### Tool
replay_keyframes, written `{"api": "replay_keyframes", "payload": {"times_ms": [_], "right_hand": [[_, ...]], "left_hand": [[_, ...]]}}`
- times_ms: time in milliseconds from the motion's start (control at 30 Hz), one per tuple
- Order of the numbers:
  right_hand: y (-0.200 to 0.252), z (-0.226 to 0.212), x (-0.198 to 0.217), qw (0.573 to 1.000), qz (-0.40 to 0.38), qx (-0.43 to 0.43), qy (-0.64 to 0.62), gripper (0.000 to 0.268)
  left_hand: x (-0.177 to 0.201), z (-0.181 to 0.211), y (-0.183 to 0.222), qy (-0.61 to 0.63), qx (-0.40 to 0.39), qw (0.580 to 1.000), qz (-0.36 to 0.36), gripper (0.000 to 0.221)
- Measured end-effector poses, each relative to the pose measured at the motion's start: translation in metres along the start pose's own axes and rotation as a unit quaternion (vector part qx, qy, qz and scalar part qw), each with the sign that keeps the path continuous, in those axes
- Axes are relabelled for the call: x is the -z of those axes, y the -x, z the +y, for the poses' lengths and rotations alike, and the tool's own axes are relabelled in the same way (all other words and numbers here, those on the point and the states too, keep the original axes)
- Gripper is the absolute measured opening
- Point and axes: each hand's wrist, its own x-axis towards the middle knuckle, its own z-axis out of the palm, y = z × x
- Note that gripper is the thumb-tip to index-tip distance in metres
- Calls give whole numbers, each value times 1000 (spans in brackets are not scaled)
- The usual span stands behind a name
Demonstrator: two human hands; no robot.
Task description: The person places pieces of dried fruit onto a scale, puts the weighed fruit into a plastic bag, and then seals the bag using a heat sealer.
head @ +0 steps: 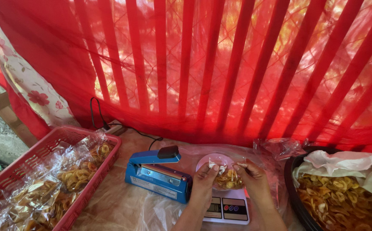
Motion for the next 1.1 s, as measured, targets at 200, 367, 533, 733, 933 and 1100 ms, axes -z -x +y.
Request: {"api": "replay_keyframes", "payload": {"times_ms": [200, 367, 533, 733, 933, 1100], "right_hand": [[2, -20, 7, 993, -44, -105, -26, 22], [1, -33, 3, 997, -53, -48, -37, 21], [7, -55, -3, 991, -27, -130, -17, 27], [14, -100, -19, 979, -23, -202, -17, 31], [3, -124, -47, 980, -89, -162, 72, 35], [-34, -82, -103, 971, -98, -77, 205, 30]], "left_hand": [[1, 1, 2, 40, 22, 999, 0, 21], [-6, 24, 5, 44, 53, 998, -3, 19], [-7, 37, 16, 32, 57, 998, -5, 20], [18, 58, 24, 15, 76, 995, 64, 25], [52, 87, 72, 23, 101, 986, 130, 30], [86, 99, 94, 65, 96, 979, 168, 31]]}}
